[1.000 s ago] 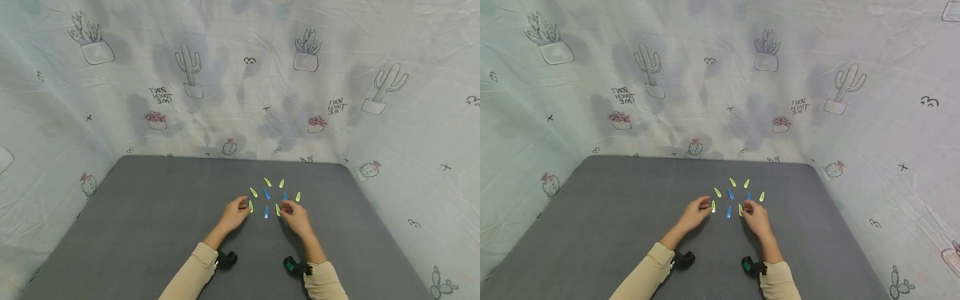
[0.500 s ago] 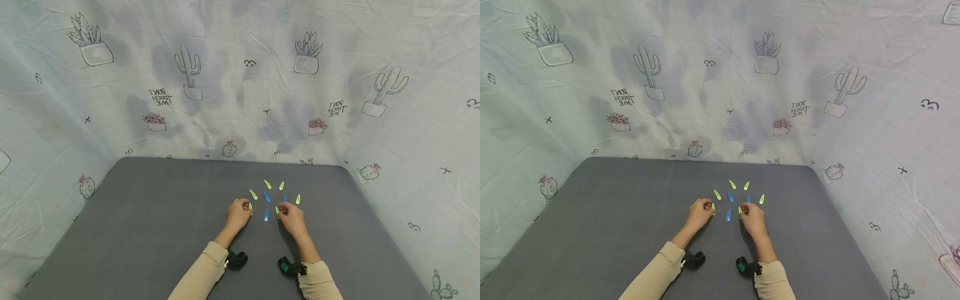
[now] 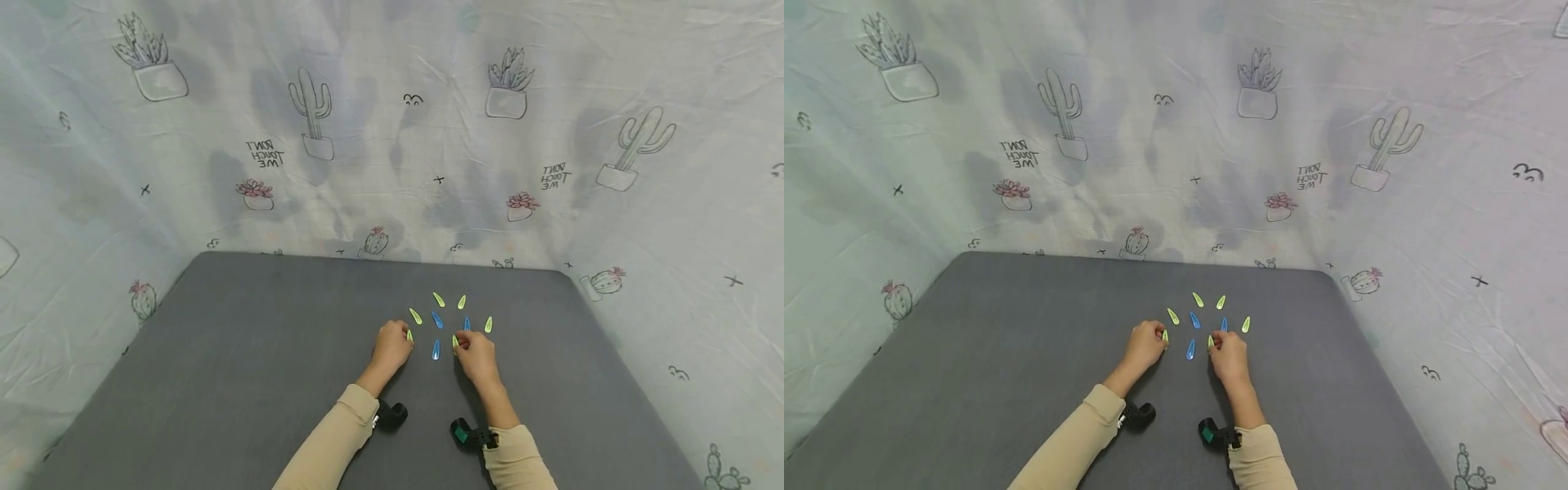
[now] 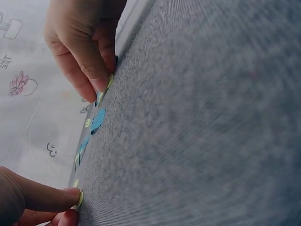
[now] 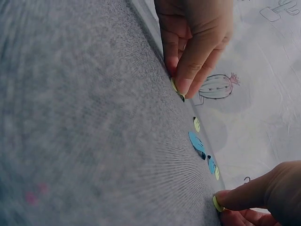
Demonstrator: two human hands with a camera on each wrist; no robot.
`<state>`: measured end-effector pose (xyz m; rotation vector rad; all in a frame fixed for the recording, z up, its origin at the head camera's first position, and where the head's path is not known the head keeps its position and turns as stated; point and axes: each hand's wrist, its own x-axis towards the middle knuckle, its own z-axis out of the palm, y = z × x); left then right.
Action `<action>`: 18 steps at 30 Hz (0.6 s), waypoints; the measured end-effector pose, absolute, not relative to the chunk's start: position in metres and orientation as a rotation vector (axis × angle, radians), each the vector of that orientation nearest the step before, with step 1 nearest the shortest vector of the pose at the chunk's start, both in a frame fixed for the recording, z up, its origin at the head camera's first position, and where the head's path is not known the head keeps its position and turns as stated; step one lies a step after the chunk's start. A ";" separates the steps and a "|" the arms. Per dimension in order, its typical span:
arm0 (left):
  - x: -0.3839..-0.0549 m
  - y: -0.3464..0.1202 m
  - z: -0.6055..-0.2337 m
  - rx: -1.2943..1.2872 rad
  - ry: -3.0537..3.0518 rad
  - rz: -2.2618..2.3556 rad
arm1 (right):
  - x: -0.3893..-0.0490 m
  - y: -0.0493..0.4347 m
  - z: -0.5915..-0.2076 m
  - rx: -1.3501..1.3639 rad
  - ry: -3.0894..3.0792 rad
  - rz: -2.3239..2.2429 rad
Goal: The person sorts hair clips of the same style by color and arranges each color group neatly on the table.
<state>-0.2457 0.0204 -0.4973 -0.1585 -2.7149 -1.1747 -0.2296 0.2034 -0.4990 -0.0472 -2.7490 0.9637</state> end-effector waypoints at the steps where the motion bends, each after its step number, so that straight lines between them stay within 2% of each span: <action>1: -0.246 0.020 -0.496 -0.150 -2.721 -1.174 | -0.230 0.203 -0.499 -0.045 -2.748 0.957; 18: -0.249 0.016 -0.496 -0.062 -2.657 -1.377 | -0.228 0.203 -0.493 -0.077 -2.743 0.916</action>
